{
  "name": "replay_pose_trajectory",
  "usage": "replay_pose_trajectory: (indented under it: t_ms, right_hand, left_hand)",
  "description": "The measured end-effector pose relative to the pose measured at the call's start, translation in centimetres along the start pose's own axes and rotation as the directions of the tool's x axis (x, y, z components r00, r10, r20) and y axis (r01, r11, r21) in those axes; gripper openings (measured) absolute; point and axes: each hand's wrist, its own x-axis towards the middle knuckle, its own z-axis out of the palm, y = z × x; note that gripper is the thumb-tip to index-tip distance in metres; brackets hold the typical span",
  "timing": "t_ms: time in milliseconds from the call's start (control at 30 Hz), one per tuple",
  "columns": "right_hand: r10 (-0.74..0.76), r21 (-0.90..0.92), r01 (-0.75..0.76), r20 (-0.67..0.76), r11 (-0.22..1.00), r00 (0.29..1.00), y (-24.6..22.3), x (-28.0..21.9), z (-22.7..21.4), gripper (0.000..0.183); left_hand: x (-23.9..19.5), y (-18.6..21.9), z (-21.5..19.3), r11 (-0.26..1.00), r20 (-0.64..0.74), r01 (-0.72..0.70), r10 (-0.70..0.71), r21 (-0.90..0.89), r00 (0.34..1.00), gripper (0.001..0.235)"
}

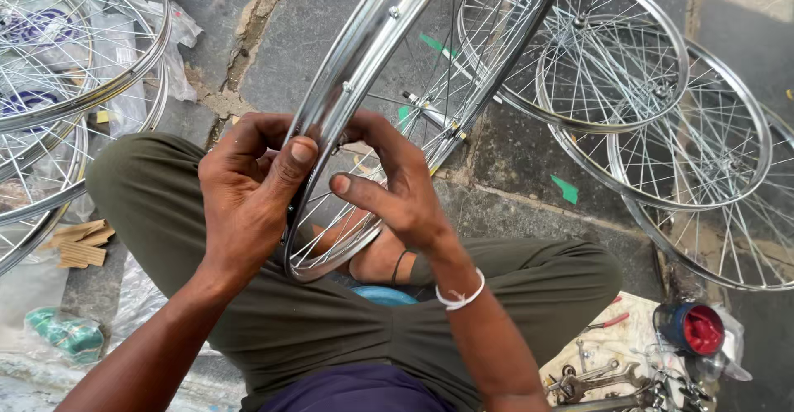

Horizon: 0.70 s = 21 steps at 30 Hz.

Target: The person sits on the ground and repeatedly inserts small metal pieces into holes along the rim of a bicycle wheel. They rotate the wheel to access different sections and continue inserting pieces around the circumference.

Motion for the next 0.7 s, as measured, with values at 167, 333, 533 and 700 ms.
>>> replay_pose_trajectory:
  t_ms: [167, 333, 533, 700]
  right_hand:
    - [0.121, 0.042, -0.136, 0.256, 0.990, 0.959, -2.2, 2.3, -0.9, 0.037]
    - [0.078, -0.165, -0.055, 0.134, 0.985, 0.988, -3.4, 2.3, 0.4, 0.042]
    - [0.064, -0.137, -0.036, 0.213, 0.990, 0.975, -0.6, 1.6, -0.5, 0.038]
    - [-0.370, -0.714, 0.151, -0.160, 0.683, 0.915, 1.5, 0.2, 3.5, 0.022]
  left_hand:
    - [-0.3, 1.3, 0.7, 0.999, -0.051, 0.020, -0.022, -0.049, 0.998, 0.032]
    - [-0.3, 0.6, 0.2, 0.997, -0.061, 0.039, -0.043, -0.068, 0.997, 0.030]
    - [-0.4, 0.6, 0.2, 0.994, -0.053, 0.056, -0.061, -0.092, 0.997, 0.030]
    - [-0.6, 1.5, 0.6, 0.996, -0.071, 0.054, -0.059, -0.064, 0.996, 0.031]
